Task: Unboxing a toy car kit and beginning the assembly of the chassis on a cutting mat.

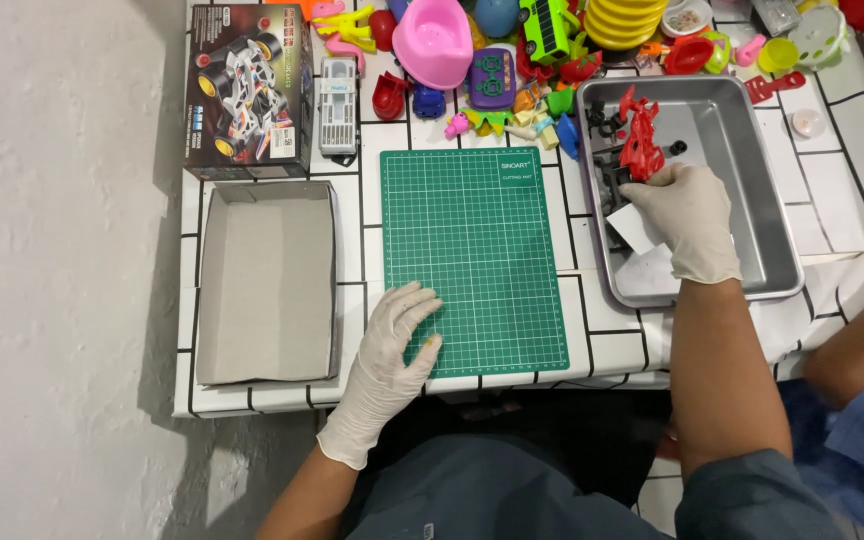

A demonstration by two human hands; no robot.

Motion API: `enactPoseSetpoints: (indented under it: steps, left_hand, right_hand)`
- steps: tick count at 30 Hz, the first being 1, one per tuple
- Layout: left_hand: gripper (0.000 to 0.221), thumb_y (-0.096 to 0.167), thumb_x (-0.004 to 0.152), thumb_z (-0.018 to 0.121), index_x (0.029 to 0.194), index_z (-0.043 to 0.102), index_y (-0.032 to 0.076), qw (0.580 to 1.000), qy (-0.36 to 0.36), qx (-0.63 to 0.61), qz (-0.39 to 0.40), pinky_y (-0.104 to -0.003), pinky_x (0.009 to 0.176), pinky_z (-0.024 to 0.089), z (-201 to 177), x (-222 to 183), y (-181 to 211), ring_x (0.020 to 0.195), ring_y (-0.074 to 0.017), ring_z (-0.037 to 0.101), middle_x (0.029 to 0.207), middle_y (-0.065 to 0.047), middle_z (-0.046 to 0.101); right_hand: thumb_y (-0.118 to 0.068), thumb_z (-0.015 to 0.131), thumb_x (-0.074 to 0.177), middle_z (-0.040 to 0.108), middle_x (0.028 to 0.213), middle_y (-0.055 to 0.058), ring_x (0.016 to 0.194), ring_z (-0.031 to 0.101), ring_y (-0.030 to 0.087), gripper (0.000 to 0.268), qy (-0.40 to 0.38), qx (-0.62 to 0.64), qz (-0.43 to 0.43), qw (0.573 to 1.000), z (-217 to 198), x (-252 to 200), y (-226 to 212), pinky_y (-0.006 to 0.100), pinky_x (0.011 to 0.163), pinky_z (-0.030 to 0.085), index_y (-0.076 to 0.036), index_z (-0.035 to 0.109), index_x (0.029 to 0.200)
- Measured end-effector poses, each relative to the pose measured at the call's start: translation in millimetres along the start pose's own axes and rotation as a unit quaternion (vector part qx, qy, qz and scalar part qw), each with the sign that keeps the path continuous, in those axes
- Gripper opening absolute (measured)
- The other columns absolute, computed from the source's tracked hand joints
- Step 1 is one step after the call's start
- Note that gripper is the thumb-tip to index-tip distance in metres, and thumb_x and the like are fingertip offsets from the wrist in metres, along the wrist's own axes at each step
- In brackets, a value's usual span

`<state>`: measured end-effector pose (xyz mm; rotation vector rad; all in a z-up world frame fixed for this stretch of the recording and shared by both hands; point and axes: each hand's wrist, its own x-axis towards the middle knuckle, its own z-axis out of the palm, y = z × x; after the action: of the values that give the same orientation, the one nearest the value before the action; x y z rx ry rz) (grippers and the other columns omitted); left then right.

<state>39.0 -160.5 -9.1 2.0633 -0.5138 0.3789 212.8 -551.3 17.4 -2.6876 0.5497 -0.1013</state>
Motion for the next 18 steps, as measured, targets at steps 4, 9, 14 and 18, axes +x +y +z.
enactPoseSetpoints:
  steps: [4, 9, 14, 18]
  left_hand:
    - [0.04, 0.015, 0.094, 0.068, 0.133, 0.061, 0.012, 1.0, -0.005, -0.001, -0.011, -0.056, 0.12, 0.032, -0.8, 1.0, 1.4, 0.133, -0.0347, 0.054, 0.129, -0.012, 0.062]
    - [0.038, 0.016, 0.095, 0.067, 0.132, 0.06, 0.012, 1.0, -0.014, -0.01, -0.014, -0.056, 0.121, 0.03, -3.1, 1.5, 3.1, 0.132, -0.034, 0.054, 0.127, -0.012, 0.062]
    - [0.037, 0.019, 0.095, 0.067, 0.131, 0.062, 0.013, 1.0, -0.02, -0.007, -0.023, -0.053, 0.122, 0.03, -1.5, 1.7, 0.1, 0.131, -0.0308, 0.055, 0.127, -0.009, 0.063]
    - [0.036, 0.019, 0.095, 0.067, 0.13, 0.062, 0.013, 0.999, -0.027, -0.006, -0.028, -0.053, 0.122, 0.029, -1.7, 2.3, 0.1, 0.131, -0.0302, 0.055, 0.126, -0.008, 0.064]
  right_hand:
    - [-0.047, 0.082, 0.082, 0.074, 0.085, 0.009, 0.086, 0.072, 0.034, 0.023, -0.018, 0.06, 0.041, 0.997, 11.4, 22.9, 24.6, 0.043, 0.066, 0.059, -0.025, 0.078, 0.091]
    - [-0.038, 0.078, 0.086, 0.074, 0.087, 0.017, 0.077, 0.072, 0.039, 0.023, -0.049, 0.053, 0.046, 0.996, -9.8, 2.7, 8.2, 0.046, 0.043, 0.06, -0.019, 0.079, 0.099]
    - [-0.054, 0.072, 0.09, 0.075, 0.113, 0.011, 0.11, 0.066, 0.039, 0.041, -0.022, -0.2, -0.095, 0.975, -9.9, -33.1, -16.2, 0.051, 0.086, 0.046, -0.021, 0.079, 0.114]
    - [-0.048, 0.078, 0.084, 0.073, 0.116, 0.014, 0.113, 0.063, 0.039, 0.058, 0.01, -0.231, -0.109, 0.967, 12.8, -39.7, -15.2, 0.054, 0.089, 0.043, -0.016, 0.071, 0.131]
